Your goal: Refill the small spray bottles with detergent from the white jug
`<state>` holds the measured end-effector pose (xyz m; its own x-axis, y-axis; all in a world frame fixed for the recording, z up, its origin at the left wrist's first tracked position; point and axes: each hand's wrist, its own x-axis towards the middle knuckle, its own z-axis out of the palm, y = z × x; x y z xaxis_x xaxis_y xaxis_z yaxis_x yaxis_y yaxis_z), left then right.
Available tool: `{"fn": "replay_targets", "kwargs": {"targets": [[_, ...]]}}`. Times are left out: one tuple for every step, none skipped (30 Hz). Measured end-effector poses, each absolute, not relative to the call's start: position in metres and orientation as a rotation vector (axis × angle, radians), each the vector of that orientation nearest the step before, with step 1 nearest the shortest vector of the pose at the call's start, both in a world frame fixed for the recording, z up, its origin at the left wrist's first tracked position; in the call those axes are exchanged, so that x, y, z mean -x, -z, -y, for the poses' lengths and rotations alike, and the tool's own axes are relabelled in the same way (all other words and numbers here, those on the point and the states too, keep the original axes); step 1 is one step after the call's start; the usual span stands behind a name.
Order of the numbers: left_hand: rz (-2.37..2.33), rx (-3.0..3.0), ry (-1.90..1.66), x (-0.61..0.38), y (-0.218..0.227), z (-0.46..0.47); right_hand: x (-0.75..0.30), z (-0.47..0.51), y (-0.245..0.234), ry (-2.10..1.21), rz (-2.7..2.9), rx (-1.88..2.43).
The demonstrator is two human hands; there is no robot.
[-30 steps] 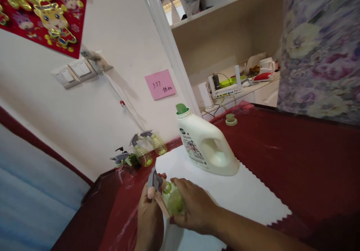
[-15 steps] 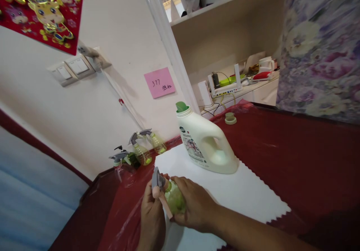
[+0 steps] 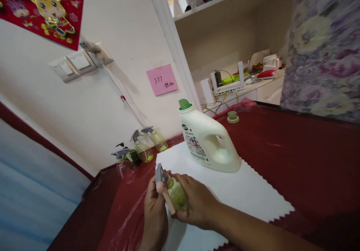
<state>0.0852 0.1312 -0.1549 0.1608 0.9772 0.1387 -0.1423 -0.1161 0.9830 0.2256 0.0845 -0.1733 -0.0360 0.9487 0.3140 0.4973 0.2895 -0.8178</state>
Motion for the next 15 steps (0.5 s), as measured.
{"fn": "replay_targets", "kwargs": {"targets": [[-0.917,-1.266,-1.228,-0.086,0.155,-0.131,-0.225,-0.084,0.173,-0.638,1.671,1.334],[-0.907,-1.254,-1.224,-0.086,0.156,-0.132,-0.225,-0.084,0.173,-0.637,1.672,1.332],[-0.899,-1.247,-1.223,-0.086,0.158,-0.133,-0.225,-0.084,0.173,-0.636,1.673,1.331],[-0.898,-1.248,-1.223,-0.085,0.160,-0.134,-0.225,-0.083,0.172,-0.636,1.673,1.332],[-0.900,-1.254,-1.224,-0.084,0.162,-0.134,-0.225,-0.083,0.171,-0.636,1.672,1.333],[-0.900,-1.261,-1.223,-0.082,0.164,-0.135,-0.226,-0.083,0.171,-0.636,1.672,1.336],[-0.900,-1.266,-1.218,-0.081,0.165,-0.136,-0.226,-0.083,0.170,-0.637,1.671,1.338],[-0.901,-1.270,-1.213,-0.080,0.166,-0.137,-0.226,-0.083,0.170,-0.639,1.671,1.341],[-0.900,-1.274,-1.206,-0.080,0.167,-0.137,-0.226,-0.083,0.170,-0.641,1.670,1.343],[-0.899,-1.279,-1.201,-0.079,0.167,-0.138,-0.226,-0.083,0.170,-0.642,1.669,1.345],[-0.900,-1.286,-1.204,-0.079,0.167,-0.138,-0.226,-0.083,0.170,-0.643,1.668,1.345],[-0.903,-1.296,-1.206,-0.080,0.166,-0.138,-0.226,-0.083,0.170,-0.642,1.667,1.346],[-0.905,-1.306,-1.209,-0.080,0.166,-0.138,-0.226,-0.083,0.171,-0.641,1.666,1.346],[-0.904,-1.312,-1.211,-0.080,0.165,-0.138,-0.226,-0.084,0.171,-0.640,1.665,1.347],[-0.902,-1.313,-1.210,-0.079,0.165,-0.138,-0.225,-0.084,0.171,-0.639,1.664,1.348]]}}
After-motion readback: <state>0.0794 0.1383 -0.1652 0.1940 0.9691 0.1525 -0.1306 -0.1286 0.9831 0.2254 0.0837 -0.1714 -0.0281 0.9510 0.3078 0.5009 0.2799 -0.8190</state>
